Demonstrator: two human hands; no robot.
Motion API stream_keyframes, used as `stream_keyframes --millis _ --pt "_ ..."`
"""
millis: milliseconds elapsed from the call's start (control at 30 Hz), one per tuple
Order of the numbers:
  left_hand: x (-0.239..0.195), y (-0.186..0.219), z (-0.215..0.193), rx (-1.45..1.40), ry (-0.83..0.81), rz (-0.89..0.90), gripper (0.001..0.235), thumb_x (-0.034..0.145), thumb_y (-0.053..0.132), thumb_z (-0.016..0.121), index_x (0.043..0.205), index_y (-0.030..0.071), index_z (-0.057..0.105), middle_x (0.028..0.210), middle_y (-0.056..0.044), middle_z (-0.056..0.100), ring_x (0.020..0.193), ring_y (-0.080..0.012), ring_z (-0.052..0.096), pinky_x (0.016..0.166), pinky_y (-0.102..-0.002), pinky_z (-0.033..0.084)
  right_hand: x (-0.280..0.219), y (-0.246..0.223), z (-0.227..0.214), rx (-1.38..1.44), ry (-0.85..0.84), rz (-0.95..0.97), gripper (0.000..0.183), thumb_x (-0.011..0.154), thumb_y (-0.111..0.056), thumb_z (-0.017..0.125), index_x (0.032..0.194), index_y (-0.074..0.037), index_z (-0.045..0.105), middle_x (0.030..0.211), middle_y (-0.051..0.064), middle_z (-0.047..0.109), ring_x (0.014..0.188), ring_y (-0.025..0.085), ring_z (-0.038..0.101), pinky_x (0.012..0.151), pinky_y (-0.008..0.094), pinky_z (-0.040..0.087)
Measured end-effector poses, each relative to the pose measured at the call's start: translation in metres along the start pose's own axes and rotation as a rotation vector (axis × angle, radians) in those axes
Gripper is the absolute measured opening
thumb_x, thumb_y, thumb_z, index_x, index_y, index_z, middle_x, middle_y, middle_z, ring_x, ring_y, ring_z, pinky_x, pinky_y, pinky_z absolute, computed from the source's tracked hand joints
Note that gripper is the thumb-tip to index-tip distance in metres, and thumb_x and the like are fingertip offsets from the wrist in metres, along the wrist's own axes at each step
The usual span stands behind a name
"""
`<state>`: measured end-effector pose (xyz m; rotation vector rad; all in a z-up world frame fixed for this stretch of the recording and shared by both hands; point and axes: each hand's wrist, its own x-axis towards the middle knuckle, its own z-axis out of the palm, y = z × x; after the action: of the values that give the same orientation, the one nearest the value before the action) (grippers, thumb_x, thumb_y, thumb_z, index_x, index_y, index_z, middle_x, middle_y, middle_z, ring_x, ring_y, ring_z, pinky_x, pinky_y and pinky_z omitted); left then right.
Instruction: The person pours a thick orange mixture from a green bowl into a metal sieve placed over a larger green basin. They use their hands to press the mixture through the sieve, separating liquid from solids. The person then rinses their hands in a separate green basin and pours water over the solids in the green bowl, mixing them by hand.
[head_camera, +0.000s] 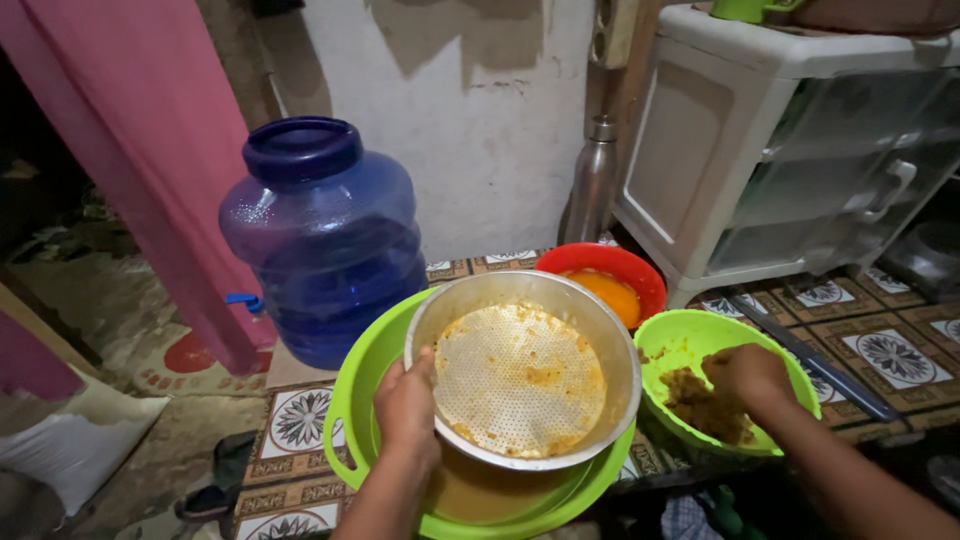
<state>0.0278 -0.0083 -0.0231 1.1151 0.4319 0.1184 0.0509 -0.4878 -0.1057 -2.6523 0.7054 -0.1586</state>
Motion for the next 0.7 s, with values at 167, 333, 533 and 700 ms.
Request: stream_keyframes --millis 167,333,533,700 --pt "-0.002 0.002 0.002 0.002 0.011 0.014 0.026 0.094 0.019 0.066 0.111 0.0 0.073 0.091 -0.007 0.075 0.079 -0.0158 0.065 0.075 -0.03 0.05 -0.034 -0.024 -0.013 -0.035 0.158 0.0 0.026 0.079 -0.023 0.077 0.101 -0.011 0.08 0.095 0.015 0.081 0.088 0.032 0.077 0.083 0.041 0.06" --pt "-0.004 0.006 0.003 -0.014 0.014 -0.018 0.028 0.095 0.02 0.066 0.115 0.0 0.073 0.091 -0.009 0.072 0.079 -0.0167 0.062 0.074 -0.032 0.049 -0.029 -0.033 -0.008 -0.181 -0.157 -0.028 0.042 0.071 -0.034 0.086 0.111 -0.022 0.079 0.104 0.012 0.078 0.096 0.029 0.076 0.088 0.039 0.06" --pt "0.001 0.005 -0.003 0.054 0.033 -0.036 0.029 0.097 0.02 0.064 0.116 -0.001 0.071 0.092 -0.009 0.071 0.08 -0.017 0.062 0.075 -0.032 0.049 -0.02 -0.031 -0.01 -0.286 -0.215 -0.053 0.04 0.067 -0.03 0.085 0.105 -0.02 0.088 0.104 0.013 0.082 0.093 0.029 0.079 0.088 0.039 0.063" --pt "0.013 0.001 -0.016 0.116 0.033 -0.076 0.026 0.097 0.022 0.06 0.116 0.005 0.067 0.089 -0.005 0.073 0.082 -0.0122 0.065 0.076 -0.029 0.05 -0.04 -0.038 -0.013 -0.158 -0.016 0.012 0.048 0.07 -0.047 0.09 0.102 -0.011 0.082 0.1 0.017 0.08 0.094 0.033 0.077 0.088 0.043 0.06"
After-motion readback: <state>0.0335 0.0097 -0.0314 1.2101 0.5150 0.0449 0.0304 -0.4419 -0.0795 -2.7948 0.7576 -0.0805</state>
